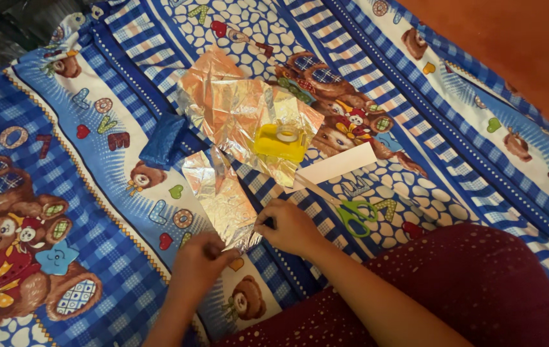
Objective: The person wraps a rectangular object with silver foil, folds the edges, and secures them with clear tape. They then use scissors to trim excess foil from the ends. The wrapped item remains on the bed.
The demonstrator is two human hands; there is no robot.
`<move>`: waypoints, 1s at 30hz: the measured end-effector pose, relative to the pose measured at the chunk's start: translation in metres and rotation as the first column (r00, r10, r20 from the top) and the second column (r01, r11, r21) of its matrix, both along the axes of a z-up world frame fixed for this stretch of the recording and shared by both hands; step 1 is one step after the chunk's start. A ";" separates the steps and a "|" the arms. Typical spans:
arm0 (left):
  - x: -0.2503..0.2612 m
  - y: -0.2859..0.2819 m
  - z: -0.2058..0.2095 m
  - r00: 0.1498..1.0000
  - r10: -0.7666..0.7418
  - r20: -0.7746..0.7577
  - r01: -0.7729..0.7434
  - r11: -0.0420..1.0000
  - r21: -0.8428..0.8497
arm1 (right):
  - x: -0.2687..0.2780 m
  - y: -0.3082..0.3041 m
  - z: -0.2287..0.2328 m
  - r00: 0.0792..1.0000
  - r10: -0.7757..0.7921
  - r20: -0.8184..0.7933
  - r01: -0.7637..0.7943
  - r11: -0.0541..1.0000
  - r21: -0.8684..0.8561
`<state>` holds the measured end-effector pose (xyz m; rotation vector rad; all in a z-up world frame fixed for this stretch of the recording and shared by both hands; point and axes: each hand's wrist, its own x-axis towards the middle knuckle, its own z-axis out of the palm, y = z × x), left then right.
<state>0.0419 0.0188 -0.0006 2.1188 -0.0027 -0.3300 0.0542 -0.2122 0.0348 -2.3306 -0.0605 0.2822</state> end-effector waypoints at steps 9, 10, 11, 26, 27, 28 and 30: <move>0.002 0.008 -0.019 0.982 0.015 -0.187 -0.033 0.995 -0.096 | 0.001 0.000 0.000 1.000 -0.009 -0.018 0.009 1.000 -0.001; 0.003 0.007 -0.020 0.984 0.012 -0.179 -0.032 0.993 -0.111 | 0.001 0.001 0.000 1.000 -0.011 -0.008 0.011 1.000 0.001; 0.004 0.007 -0.020 0.982 0.023 -0.190 -0.038 0.996 -0.078 | 0.000 0.000 0.000 1.000 -0.014 0.000 0.014 1.000 0.002; 0.000 -0.002 -0.012 0.972 0.171 -0.162 -0.196 0.969 -0.149 | 0.004 0.000 0.000 1.000 -0.010 0.007 0.010 1.000 0.030; 0.000 -0.002 -0.011 0.966 0.183 -0.184 -0.212 0.965 -0.151 | 0.004 0.000 -0.001 1.000 -0.012 -0.001 0.012 1.000 0.020; 0.000 -0.002 -0.011 0.959 0.195 -0.205 -0.229 0.961 -0.154 | 0.004 0.000 -0.002 1.000 -0.013 -0.008 0.013 1.000 0.010; 0.001 -0.002 -0.010 0.961 0.186 -0.206 -0.226 0.956 -0.188 | 0.003 0.001 -0.003 1.000 -0.011 0.010 0.011 1.000 -0.006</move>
